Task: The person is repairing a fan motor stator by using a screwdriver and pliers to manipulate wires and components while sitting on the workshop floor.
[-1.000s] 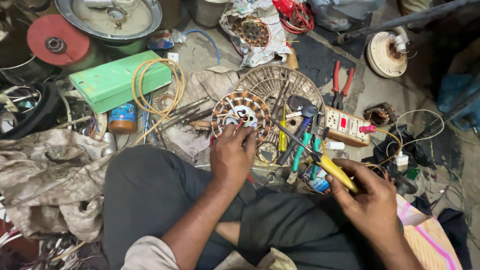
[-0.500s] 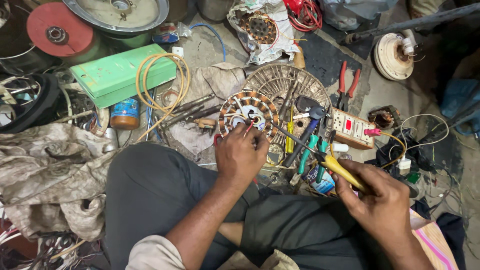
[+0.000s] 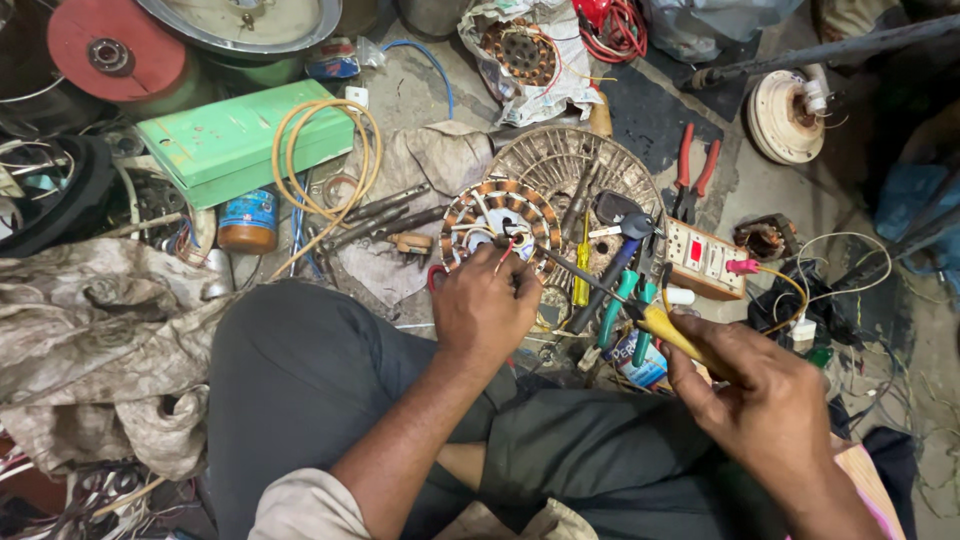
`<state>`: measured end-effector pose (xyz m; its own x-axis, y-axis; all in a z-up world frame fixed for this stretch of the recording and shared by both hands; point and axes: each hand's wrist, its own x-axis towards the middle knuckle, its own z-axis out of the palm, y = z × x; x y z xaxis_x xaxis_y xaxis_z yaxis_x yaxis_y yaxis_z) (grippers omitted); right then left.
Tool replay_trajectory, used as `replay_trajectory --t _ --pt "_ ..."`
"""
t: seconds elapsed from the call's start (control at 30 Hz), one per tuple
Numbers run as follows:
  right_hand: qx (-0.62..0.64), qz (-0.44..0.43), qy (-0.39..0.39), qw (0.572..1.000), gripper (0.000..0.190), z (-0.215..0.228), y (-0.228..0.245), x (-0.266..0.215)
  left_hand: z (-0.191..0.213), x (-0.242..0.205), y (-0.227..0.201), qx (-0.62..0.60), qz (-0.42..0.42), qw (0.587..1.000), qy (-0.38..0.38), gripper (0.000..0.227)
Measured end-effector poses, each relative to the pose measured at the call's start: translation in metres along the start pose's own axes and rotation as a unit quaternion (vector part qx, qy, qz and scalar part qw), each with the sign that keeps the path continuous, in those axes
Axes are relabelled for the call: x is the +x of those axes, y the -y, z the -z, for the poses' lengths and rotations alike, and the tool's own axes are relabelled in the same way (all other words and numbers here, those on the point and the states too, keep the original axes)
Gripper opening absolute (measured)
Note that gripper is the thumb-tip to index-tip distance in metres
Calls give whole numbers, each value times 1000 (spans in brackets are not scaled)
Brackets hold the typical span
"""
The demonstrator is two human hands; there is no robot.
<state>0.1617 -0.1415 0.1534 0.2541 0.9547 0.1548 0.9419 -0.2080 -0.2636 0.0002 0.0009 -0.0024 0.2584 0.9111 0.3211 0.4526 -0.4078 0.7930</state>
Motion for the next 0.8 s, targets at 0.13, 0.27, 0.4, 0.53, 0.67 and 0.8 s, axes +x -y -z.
replay_trajectory --t 0.13,0.27,0.4,0.53,0.67,0.8 --pt "-112 31 35 993 35 12 13 8 1 1 0 6 9 1000 14 13" --pt "-195 86 67 975 46 23 27 14 3 1 -1 -17 24 999 14 14" --pt "-199 122 81 969 42 28 25 20 3 2 -1 -16 11 1000 2 12" --pt "-253 142 107 951 44 27 19 19 3 2 0 -10 4 1000 -4 13" --pt "-159 129 76 976 39 26 17 17 4 2 0 -10 8 1000 3 14" --pt "-101 65 54 991 38 22 11 15 4 3 0 -15 7 1000 4 13"
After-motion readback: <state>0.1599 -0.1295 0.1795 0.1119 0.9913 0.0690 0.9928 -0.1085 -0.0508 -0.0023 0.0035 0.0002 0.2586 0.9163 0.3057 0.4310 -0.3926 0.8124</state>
